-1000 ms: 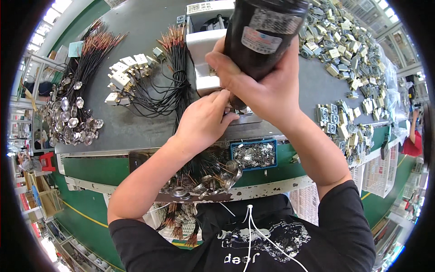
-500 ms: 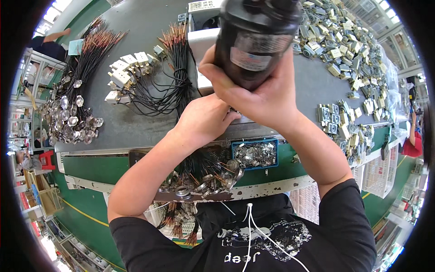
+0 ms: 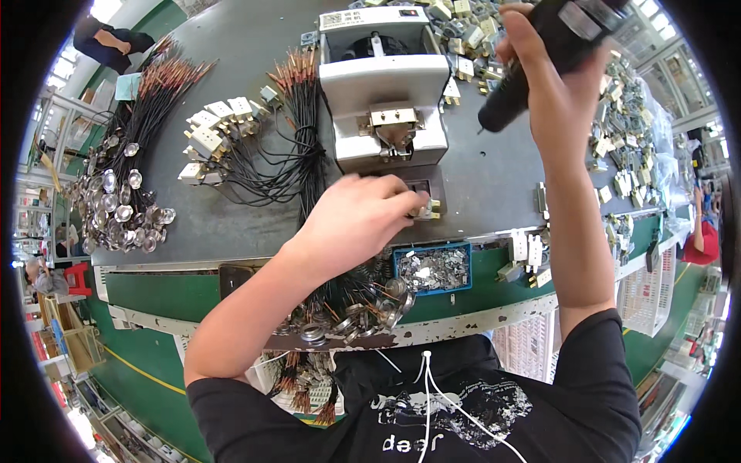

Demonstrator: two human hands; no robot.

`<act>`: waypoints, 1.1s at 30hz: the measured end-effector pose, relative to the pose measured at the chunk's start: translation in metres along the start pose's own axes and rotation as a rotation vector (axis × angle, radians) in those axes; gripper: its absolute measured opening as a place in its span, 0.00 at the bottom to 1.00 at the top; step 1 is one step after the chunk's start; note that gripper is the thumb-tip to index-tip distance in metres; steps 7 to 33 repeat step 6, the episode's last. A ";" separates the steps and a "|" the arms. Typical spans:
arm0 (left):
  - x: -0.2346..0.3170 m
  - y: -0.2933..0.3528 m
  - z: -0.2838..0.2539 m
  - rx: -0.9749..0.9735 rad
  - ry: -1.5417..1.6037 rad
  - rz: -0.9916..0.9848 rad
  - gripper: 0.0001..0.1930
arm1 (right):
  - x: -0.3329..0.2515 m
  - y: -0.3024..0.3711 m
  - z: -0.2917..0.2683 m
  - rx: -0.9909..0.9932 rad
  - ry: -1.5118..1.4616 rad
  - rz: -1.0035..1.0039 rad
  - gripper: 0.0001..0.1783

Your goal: Assembling small electronic or mechanical components using a specialized electric tool on a factory production line.

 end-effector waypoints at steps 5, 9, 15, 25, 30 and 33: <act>0.005 -0.001 -0.003 -0.038 -0.033 -0.020 0.17 | -0.008 -0.007 -0.012 0.098 0.384 -0.032 0.50; 0.006 -0.001 -0.001 -0.039 -0.058 -0.021 0.18 | -0.017 -0.005 -0.011 0.123 0.516 -0.193 0.57; 0.006 -0.001 -0.001 -0.039 -0.058 -0.021 0.18 | -0.017 -0.005 -0.011 0.123 0.516 -0.193 0.57; 0.006 -0.001 -0.001 -0.039 -0.058 -0.021 0.18 | -0.017 -0.005 -0.011 0.123 0.516 -0.193 0.57; 0.006 -0.001 -0.001 -0.039 -0.058 -0.021 0.18 | -0.017 -0.005 -0.011 0.123 0.516 -0.193 0.57; 0.006 -0.001 -0.001 -0.039 -0.058 -0.021 0.18 | -0.017 -0.005 -0.011 0.123 0.516 -0.193 0.57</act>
Point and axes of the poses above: each hand's wrist, its own y-axis away from the middle knuckle, its own z-axis out of the palm, x = y × z, the point moved 5 cm from there along -y, towards the middle knuckle, and after that the axes turned 15 degrees about -x, right-handed, at the moved point
